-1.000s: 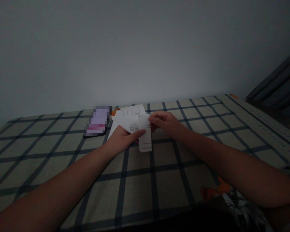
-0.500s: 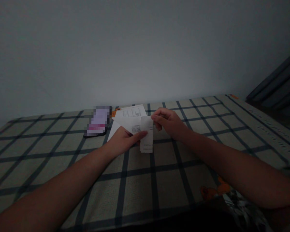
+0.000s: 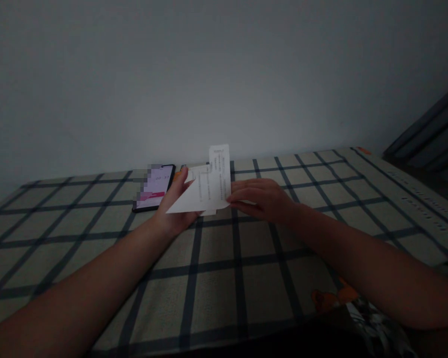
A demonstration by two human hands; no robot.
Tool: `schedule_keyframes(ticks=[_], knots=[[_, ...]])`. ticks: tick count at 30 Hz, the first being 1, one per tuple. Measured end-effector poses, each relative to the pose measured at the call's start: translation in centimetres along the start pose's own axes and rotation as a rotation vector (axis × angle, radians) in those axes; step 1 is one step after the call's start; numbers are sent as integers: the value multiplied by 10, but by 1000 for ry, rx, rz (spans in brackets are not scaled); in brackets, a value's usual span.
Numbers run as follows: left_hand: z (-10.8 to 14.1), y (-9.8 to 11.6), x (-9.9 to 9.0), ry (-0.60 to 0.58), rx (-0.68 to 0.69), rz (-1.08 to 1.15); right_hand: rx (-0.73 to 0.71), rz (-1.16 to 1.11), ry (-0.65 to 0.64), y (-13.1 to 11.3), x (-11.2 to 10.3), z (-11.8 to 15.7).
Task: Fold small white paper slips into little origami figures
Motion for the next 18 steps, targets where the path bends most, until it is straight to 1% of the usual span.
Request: schedule_keyframes(ticks=[1, 6, 10, 11, 13, 16, 18], knots=[[1, 0, -1, -10, -20, -4, -11, -5, -20, 2, 3, 1], [4, 0, -5, 25, -25, -47, -23, -12, 23, 9, -2, 3], [2, -9, -4, 40, -61, -86, 39, -29, 28, 10, -7, 5], [2, -10, -4, 38, -55, -83, 64, -54, 50, 12, -9, 5], [1, -10, -4, 39, -14, -97, 144, -145, 139, 19, -14, 7], [3, -7, -3, 36, 56, -223, 328, -355, 295, 41, -16, 12], [6, -6, 0, 27, 83, -336, 428, -461, 275, 54, -5, 12]])
Point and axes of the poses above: each hand's wrist, its own z-axis away from the middle knuckle, its own x-axis out of the palm, y = z × x, the point moved 9 cm from there along -z, towards the middle knuckle, and after that the axes turned 5 degrees about -x, right-handed, at the moved point
